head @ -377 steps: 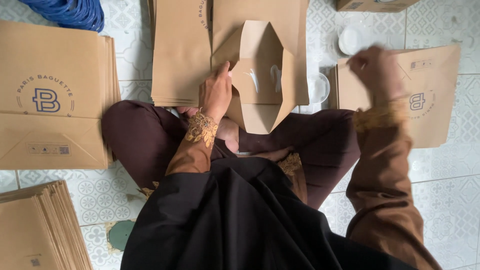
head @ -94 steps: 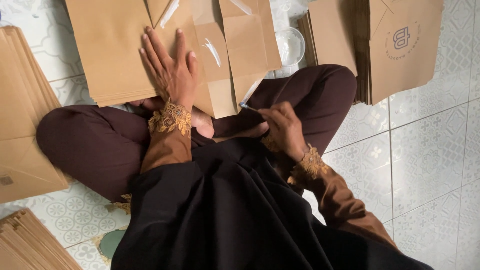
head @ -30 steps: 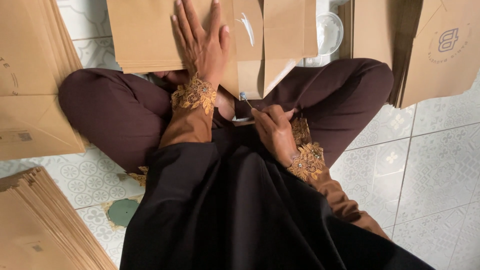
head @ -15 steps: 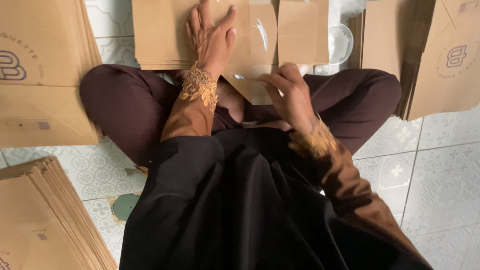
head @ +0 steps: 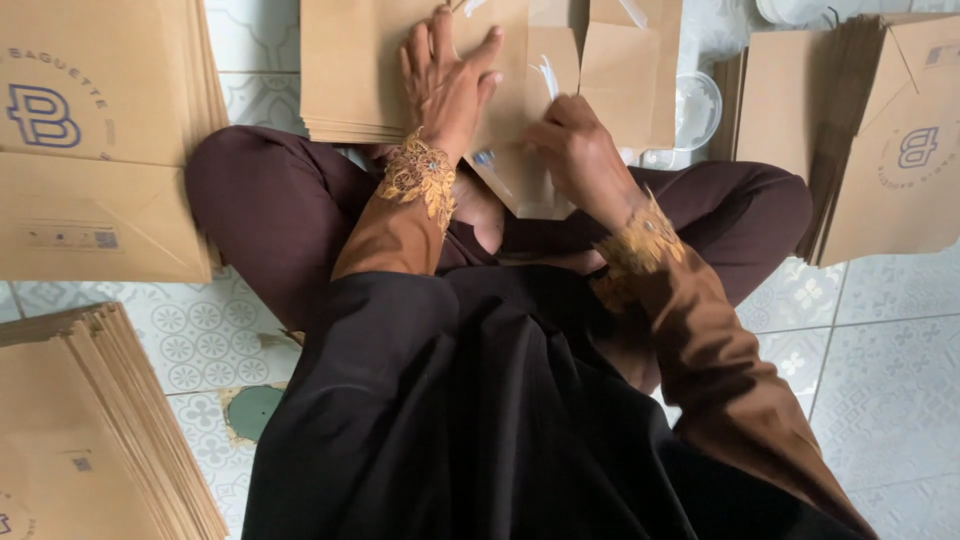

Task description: Folding and gluing the bottom of paper bags to assemble them.

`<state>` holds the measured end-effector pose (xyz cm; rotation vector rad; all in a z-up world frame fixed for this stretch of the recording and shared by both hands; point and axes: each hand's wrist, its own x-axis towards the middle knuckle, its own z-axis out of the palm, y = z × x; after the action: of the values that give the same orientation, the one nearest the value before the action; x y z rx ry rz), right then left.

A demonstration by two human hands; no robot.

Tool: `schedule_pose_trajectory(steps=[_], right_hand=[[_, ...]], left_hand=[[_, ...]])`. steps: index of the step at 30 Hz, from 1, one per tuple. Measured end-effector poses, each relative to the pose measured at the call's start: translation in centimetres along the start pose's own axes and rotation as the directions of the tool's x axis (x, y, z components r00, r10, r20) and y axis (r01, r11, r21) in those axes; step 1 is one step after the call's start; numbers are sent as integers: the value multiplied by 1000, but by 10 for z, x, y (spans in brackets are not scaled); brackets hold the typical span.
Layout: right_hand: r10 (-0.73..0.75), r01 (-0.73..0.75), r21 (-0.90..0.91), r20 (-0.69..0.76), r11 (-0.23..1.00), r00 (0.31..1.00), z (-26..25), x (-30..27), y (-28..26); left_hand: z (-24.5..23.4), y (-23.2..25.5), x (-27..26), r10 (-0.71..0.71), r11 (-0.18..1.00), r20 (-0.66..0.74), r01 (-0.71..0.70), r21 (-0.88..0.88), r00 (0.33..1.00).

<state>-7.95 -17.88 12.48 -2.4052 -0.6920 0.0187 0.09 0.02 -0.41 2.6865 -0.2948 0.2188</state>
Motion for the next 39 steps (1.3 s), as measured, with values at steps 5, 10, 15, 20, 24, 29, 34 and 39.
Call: schedule_pose_trajectory(steps=[5,10,15,20,24,29,34,39], right_hand=[[-149,150,-116,21,982,989,9,7,16],[-86,112,-114,214,987,973,-18,-14,6],[-119,135,-123,134,983,984,-4,13,1],[-147,149,-115,23,982,989,5,22,5],[-158,175,-134,128,975,979,-9,-6,6],[-95,110,-95,147,989,984,-13,-9,3],[-163,161,-74,-20,984,986,7,24,-4],[-129,135,-110,59,985,990,-6,2,-8]], left_hand=[[5,-4,1,42,999,-11,-42,6,999],[6,-2,1,-3,1000,30,3,11,1000],[4,-1,1,39,999,-21,-38,28,999],[4,0,3,24,999,13,-24,32,1000],[17,-5,2,38,996,-29,-35,76,999],[13,-2,4,-15,998,37,12,60,999],[-6,4,3,-27,1000,89,27,7,996],[4,-1,3,16,1000,53,-17,10,998]])
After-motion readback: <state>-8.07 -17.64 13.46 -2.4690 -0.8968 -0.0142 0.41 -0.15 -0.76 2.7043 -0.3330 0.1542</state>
